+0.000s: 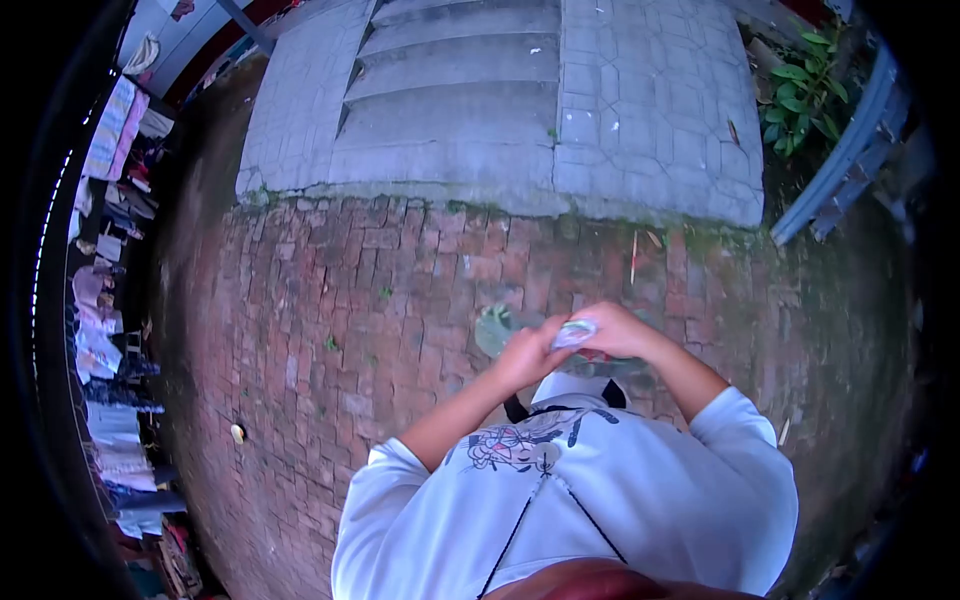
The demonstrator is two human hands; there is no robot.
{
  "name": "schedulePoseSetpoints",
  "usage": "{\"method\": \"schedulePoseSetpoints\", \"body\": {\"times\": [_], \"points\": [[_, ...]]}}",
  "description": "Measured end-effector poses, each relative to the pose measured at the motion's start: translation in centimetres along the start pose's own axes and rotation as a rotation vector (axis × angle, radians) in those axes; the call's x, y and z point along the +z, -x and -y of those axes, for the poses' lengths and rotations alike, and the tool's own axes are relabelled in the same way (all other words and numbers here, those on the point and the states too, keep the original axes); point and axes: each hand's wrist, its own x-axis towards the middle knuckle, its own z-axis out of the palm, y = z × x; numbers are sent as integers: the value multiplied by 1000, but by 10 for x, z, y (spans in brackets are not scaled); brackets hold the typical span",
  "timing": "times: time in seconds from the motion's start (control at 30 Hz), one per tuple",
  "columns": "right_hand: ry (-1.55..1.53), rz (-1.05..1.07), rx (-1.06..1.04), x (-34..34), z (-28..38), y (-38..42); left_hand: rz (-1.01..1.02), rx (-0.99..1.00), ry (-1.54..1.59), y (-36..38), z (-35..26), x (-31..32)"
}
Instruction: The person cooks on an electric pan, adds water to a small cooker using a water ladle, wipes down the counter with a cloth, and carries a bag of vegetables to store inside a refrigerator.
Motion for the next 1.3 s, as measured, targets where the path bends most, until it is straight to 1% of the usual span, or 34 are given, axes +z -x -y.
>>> {"method": "schedulePoseSetpoints", "body": {"times": [0.03, 0.07, 0.1, 0.13, 0.17, 0.2, 0.23, 0.27, 0.33, 0.37, 0.4, 0.43, 0.47, 0.53, 0.57, 0.6, 0.67, 0.7, 0.73, 0.77, 0.8, 0.83, 0.87, 0.9, 0.93, 1.0, 1.03, 1.07, 1.1, 1.13, 1.17, 1.2, 1.23, 1.3], "points": [[-8, 2, 1, -28, -3, -22, 96, 62, 55, -39, 15, -12], [147, -131, -153, -59, -11, -57, 103, 52, 55, -85, 44, -27], [304, -267, -306, -88, -15, -89, 163, 66, 22, -133, 68, -43], [299, -262, -304, -112, -14, -117, 221, 79, -11, -172, 83, -55], [275, -449, -370, -136, -12, -159, 179, 25, 125, -211, 118, -67], [252, -632, -440, -169, -6, -196, 166, 26, 124, -245, 134, -89], [478, -671, -450, -201, -8, -234, 152, -120, 216, -277, 152, -114], [474, -720, -473, -229, 1, -269, 157, -294, 312, -303, 170, -142], [365, -692, -495, -283, 34, -326, 79, -494, 440, -347, 202, -195], [380, -699, -501, -311, 47, -362, -42, -525, 476, -370, 223, -224], [354, -637, -508, -340, 59, -394, -166, -544, 516, -392, 239, -251], [322, -567, -503, -363, 64, -424, -261, -617, 551, -415, 251, -281], [337, -564, -498, -389, 68, -458, -355, -701, 587, -436, 267, -307], [364, -471, -512, -458, 87, -529, -565, -744, 681, -484, 318, -350], [468, -506, -574, -488, 100, -565, -619, -750, 800, -511, 328, -374], [476, -516, -578, -518, 110, -599, -664, -746, 913, -546, 336, -407], [416, -288, -462, -578, 123, -663, -784, -806, 927, -609, 366, -458], [501, -305, -317, -600, 129, -682, -809, -761, 975, -650, 379, -484], [557, -262, -278, -622, 136, -692, -833, -737, 1028, -686, 386, -504], [619, -231, -252, -646, 142, -704, -795, -767, 1069, -723, 396, -520], [515, -213, -195, -668, 149, -717, -756, -796, 1104, -763, 415, -536], [397, -183, -127, -686, 157, -717, -654, -731, 1170, -796, 443, -549], [279, -220, -48, -702, 160, -722, -802, -766, 1225, -851, 424, -556], [157, -253, 32, -720, 161, -730, -737, -738, 1314, -890, 437, -564], [139, -255, 41, -741, 161, -736, -672, -709, 1396, -929, 446, -576], [-165, -378, 117, -777, 159, -757, -613, -607, 1580, -1002, 438, -601], [-183, -378, 119, -802, 174, -777, -660, -684, 1544, -1049, 416, -619], [-375, -404, 222, -826, 190, -796, -654, -688, 1530, -1080, 421, -635], [-559, -425, 323, -855, 207, -819, -569, -590, 1614, -1112, 429, -647], [-726, -435, 285, -886, 227, -850, -490, -493, 1701, -1148, 433, -659], [-889, -440, 252, -912, 245, -886, -595, -590, 1656, -1187, 410, -675], [-1067, -380, 198, -939, 259, -925, -610, -599, 1653, -1218, 408, -688], [-1256, -319, 138, -956, 274, -946, -540, -553, 1719, -1233, 394, -694], [-1265, -82, 90, -997, 322, -1023, -379, -441, 1826, -1285, 397, -724]]}}
